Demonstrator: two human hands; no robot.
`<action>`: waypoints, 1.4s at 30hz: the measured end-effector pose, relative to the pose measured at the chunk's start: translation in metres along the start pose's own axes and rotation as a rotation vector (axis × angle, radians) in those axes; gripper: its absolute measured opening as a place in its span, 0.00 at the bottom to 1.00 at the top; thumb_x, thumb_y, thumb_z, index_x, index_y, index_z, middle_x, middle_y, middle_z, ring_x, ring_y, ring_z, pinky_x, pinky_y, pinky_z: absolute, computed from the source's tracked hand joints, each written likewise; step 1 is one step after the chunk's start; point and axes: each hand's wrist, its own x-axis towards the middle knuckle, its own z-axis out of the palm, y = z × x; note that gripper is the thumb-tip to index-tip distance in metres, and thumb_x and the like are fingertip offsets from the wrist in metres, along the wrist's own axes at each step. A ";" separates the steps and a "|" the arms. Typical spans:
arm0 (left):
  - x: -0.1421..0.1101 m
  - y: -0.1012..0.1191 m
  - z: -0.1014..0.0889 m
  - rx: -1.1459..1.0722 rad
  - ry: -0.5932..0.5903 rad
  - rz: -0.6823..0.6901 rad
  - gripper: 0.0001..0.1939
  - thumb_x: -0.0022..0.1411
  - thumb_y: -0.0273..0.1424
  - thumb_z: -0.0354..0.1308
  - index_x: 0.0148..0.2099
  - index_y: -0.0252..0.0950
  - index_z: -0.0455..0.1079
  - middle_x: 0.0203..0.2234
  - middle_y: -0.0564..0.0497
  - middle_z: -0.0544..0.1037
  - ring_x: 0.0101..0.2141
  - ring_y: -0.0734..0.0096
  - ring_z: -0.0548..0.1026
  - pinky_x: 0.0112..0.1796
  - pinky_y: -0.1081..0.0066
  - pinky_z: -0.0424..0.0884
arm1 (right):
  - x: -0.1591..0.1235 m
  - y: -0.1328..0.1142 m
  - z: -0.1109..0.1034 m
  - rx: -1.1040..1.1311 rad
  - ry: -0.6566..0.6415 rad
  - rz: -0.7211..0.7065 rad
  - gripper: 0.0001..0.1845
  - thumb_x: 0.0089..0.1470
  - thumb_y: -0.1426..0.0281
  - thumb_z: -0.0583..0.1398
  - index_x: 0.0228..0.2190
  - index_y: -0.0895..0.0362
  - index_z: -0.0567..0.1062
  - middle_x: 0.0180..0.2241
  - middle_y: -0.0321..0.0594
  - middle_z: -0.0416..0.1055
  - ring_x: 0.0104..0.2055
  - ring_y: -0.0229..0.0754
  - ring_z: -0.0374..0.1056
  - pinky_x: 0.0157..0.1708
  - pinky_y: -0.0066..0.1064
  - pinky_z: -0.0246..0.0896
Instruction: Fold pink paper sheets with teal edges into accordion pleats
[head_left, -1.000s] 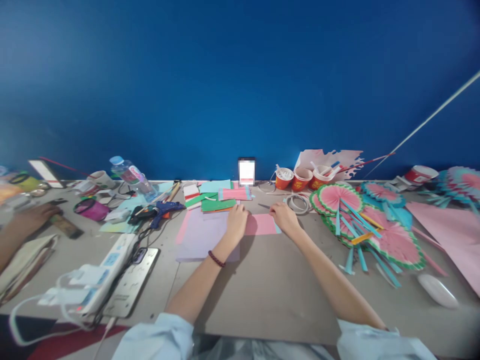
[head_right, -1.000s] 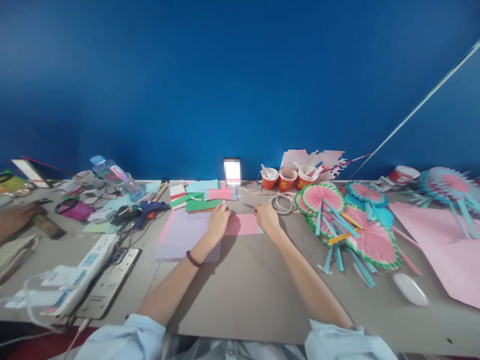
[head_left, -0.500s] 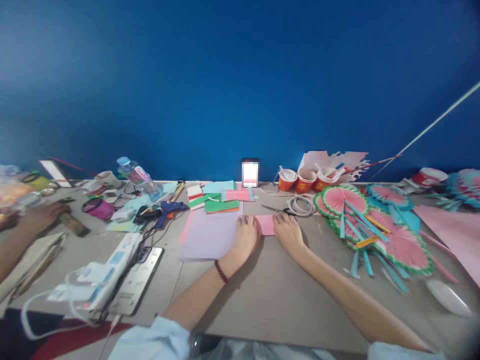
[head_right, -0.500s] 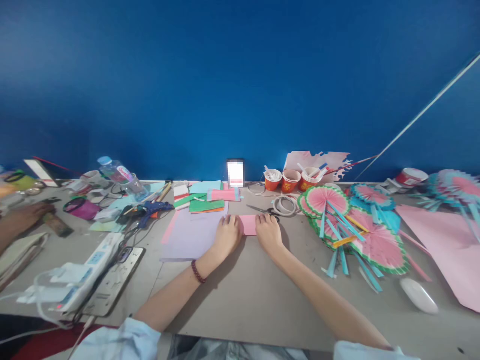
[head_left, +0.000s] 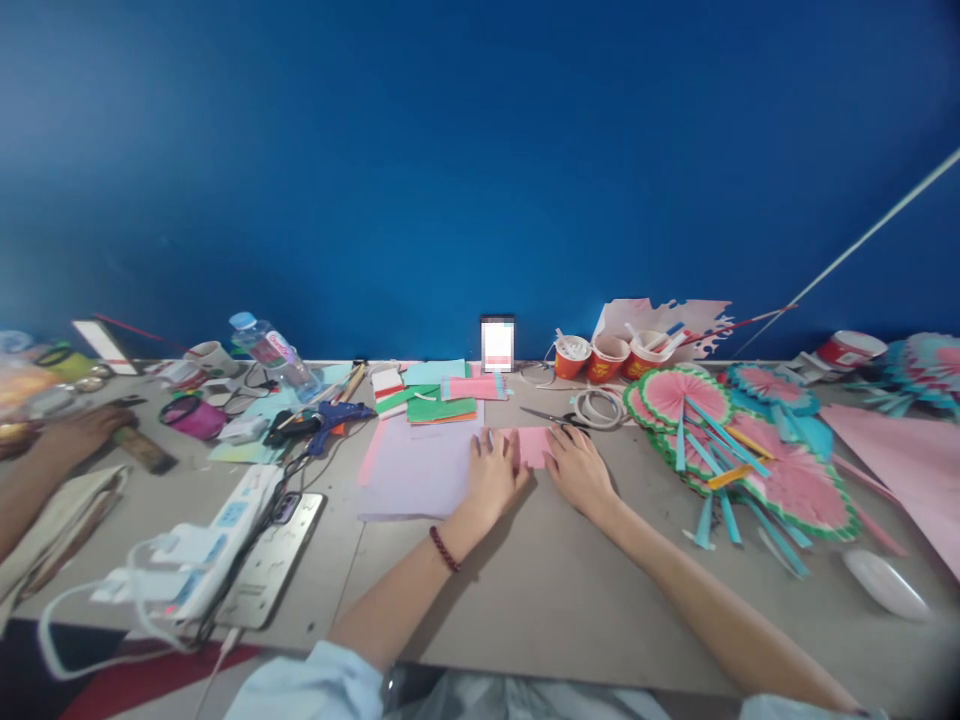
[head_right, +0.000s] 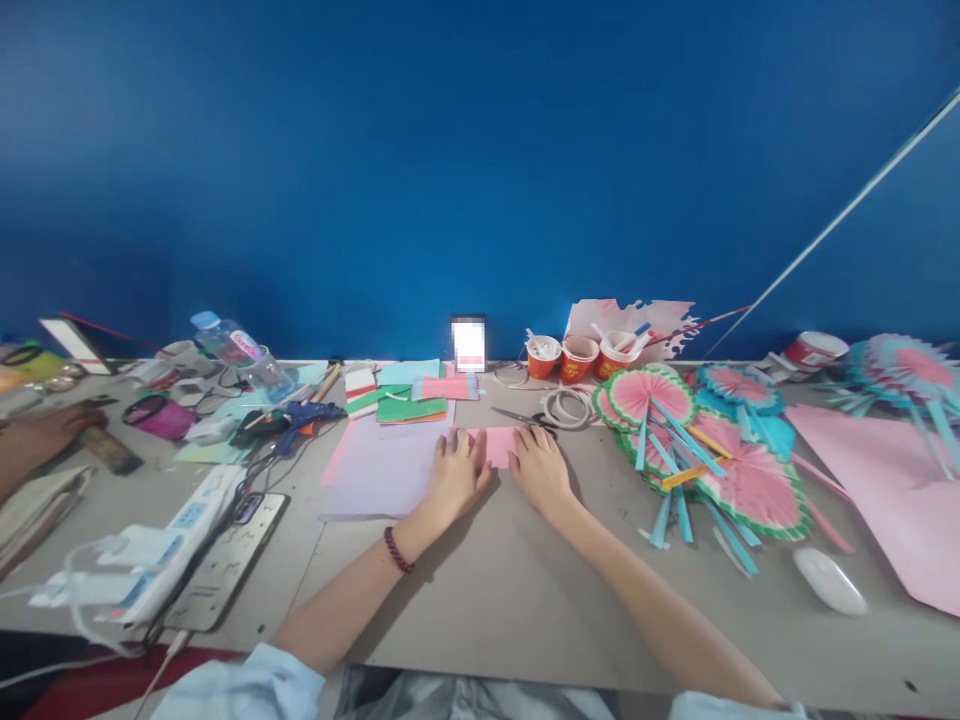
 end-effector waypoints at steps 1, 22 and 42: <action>0.000 0.001 0.000 0.003 0.003 -0.006 0.27 0.64 0.39 0.47 0.62 0.34 0.58 0.52 0.37 0.66 0.56 0.46 0.60 0.55 0.48 0.55 | 0.002 -0.002 0.000 -0.015 -0.012 -0.003 0.22 0.60 0.69 0.50 0.52 0.66 0.68 0.55 0.50 0.65 0.57 0.50 0.56 0.57 0.37 0.48; 0.005 0.006 -0.004 -0.012 -0.036 -0.054 0.27 0.62 0.37 0.46 0.59 0.26 0.61 0.52 0.36 0.68 0.57 0.45 0.59 0.57 0.49 0.53 | 0.013 -0.029 -0.009 -0.107 -0.091 0.007 0.23 0.60 0.68 0.49 0.55 0.61 0.65 0.50 0.52 0.68 0.52 0.53 0.60 0.47 0.40 0.51; 0.008 0.007 -0.010 -0.010 -0.017 -0.016 0.24 0.62 0.35 0.48 0.60 0.35 0.62 0.50 0.38 0.70 0.54 0.45 0.62 0.56 0.44 0.51 | 0.014 -0.033 -0.008 -0.167 -0.097 -0.021 0.25 0.59 0.69 0.51 0.58 0.56 0.62 0.48 0.56 0.67 0.52 0.55 0.61 0.46 0.42 0.54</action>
